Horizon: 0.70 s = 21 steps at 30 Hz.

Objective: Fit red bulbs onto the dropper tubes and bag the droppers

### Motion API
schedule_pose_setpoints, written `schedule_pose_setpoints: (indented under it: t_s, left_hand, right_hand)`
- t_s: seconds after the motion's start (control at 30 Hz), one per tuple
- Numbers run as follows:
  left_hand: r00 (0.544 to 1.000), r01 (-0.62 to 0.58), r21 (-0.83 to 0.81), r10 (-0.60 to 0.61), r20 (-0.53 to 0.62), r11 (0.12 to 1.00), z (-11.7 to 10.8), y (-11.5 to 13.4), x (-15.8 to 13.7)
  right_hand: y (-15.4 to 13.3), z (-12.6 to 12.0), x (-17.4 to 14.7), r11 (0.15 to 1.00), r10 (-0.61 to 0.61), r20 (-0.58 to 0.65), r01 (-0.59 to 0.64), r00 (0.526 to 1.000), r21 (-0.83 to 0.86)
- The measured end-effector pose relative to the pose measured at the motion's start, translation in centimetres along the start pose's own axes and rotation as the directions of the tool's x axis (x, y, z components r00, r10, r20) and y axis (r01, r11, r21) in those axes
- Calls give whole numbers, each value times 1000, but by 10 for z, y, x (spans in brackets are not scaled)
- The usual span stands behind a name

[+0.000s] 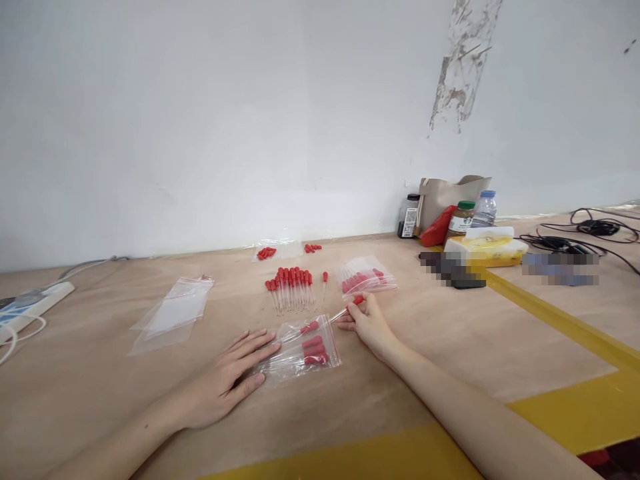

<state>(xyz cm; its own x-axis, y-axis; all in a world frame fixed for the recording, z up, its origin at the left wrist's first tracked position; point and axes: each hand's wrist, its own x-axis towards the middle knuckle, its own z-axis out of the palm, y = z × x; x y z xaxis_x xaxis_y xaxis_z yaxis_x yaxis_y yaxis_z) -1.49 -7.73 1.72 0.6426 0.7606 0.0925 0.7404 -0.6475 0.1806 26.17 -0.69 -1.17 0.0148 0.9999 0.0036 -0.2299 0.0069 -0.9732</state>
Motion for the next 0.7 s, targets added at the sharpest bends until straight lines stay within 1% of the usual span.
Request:
schedule_pose_setpoints:
  t_s: [0.07,0.1,0.17,0.23,0.3,0.33,0.37,0.43,0.57,0.7]
  left_hand:
    - [1000,5,-6,-5,0,1000,0,0,0]
    - [1000,10,-8,-10,1,1000,0,1,0]
    - [1000,18,-7,-18,6,1000,0,1,0]
    - [1000,20,-2,-20,5,1000,0,2,0]
    - [1000,14,6,-14,-5,1000,0,1,-1]
    - [1000,8,11,-7,-13,1000,1,1,-1]
    - [1000,1,15,0,-20,1000,1,1,-1]
    - [1000,-7,20,8,-28,1000,1,0,-1]
    - [999,-4,13,4,-34,1000,2,0,0]
    - [999,-9,5,9,-40,1000,1,1,0]
  right_hand:
    - [1,-1,1,999,32,51,-30,998,-44]
    - [2,-1,1,995,28,85,-19,996,-97]
    - [3,-3,2,966,-15,159,56,987,-254]
    - [3,-5,2,898,-84,225,172,971,-406]
    - [3,-5,1,823,-121,274,250,954,-510]
    - [3,-5,1,797,-125,292,271,948,-539]
    - [3,-5,1,784,-122,304,279,945,-555]
    - [4,-4,2,784,-119,310,281,943,-554]
    - [10,0,3,839,-168,296,294,940,-459]
    - [11,5,1,883,-152,332,279,931,-377]
